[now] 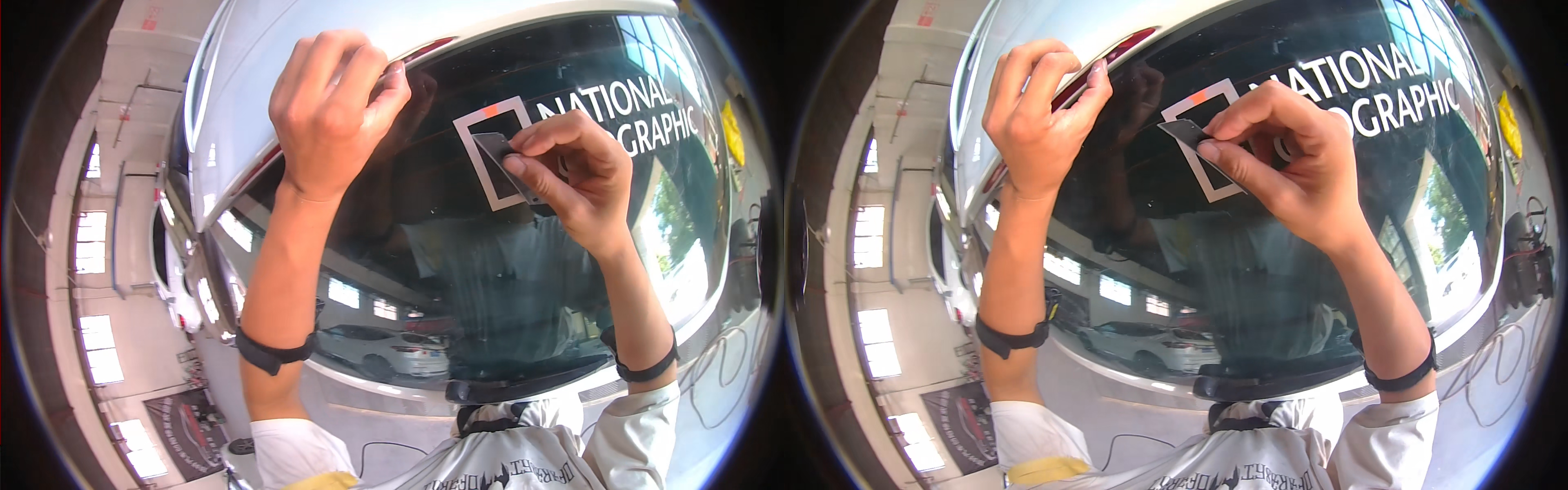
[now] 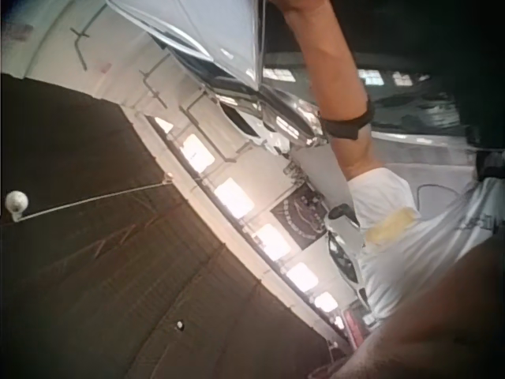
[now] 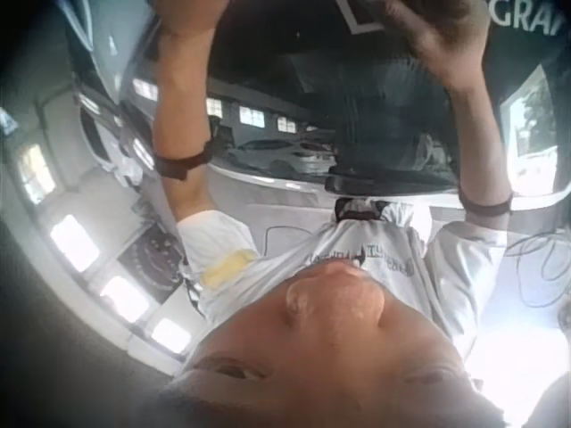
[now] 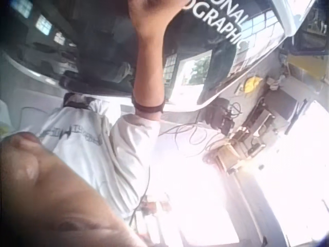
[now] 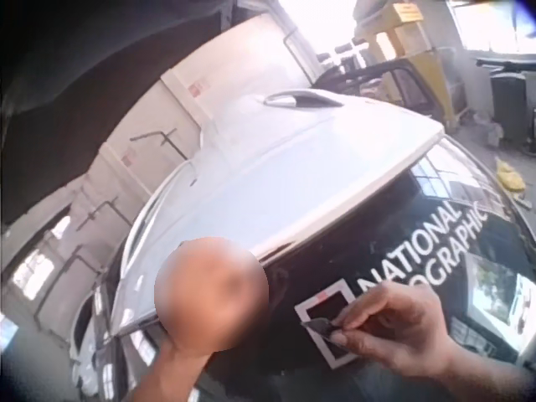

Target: The person applies a National Geographic logo sticker to the rear windshield of a white car. They use a squeegee tool to smooth the vinyl, remove the transfer tape, and press the edges to ensure adhesion. The person also wipes the glass surface with a cloth.

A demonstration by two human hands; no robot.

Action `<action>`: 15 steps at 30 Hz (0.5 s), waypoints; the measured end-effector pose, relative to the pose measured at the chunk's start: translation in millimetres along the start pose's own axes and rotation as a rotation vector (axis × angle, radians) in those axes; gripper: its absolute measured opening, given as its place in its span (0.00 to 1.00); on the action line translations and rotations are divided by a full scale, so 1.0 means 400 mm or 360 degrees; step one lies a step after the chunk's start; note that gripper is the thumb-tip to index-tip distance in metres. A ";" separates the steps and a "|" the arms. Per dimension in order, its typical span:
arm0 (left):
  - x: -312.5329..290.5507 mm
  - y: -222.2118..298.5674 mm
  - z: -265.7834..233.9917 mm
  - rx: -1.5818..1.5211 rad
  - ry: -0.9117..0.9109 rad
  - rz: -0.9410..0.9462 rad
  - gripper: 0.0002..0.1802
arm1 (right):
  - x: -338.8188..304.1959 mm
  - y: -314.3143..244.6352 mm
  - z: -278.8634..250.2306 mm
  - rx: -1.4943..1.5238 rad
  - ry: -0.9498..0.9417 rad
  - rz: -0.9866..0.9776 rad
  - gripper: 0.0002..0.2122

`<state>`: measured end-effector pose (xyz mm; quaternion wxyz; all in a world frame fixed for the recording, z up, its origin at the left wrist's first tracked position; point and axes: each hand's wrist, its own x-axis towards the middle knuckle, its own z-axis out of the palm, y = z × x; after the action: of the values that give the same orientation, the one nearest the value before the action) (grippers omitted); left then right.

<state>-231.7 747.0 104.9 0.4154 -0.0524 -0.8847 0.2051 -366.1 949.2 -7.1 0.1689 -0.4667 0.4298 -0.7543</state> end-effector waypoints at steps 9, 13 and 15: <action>0.064 0.054 0.047 0.0141 -0.0056 -0.0019 0.15 | -0.004 0.002 -0.006 0.0156 -0.0009 0.0009 0.07; 0.070 0.058 0.044 0.0136 -0.0093 -0.0015 0.14 | -0.005 -0.009 -0.008 0.0234 -0.0059 0.0047 0.06; 0.070 0.058 0.041 0.0132 -0.0099 -0.0021 0.12 | -0.003 -0.010 -0.009 0.0218 -0.0063 0.0028 0.07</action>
<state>-264.2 770.2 106.2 0.3907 -0.0228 -0.8883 0.2403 -368.1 954.1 -5.5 0.2155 -0.4652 0.3779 -0.7709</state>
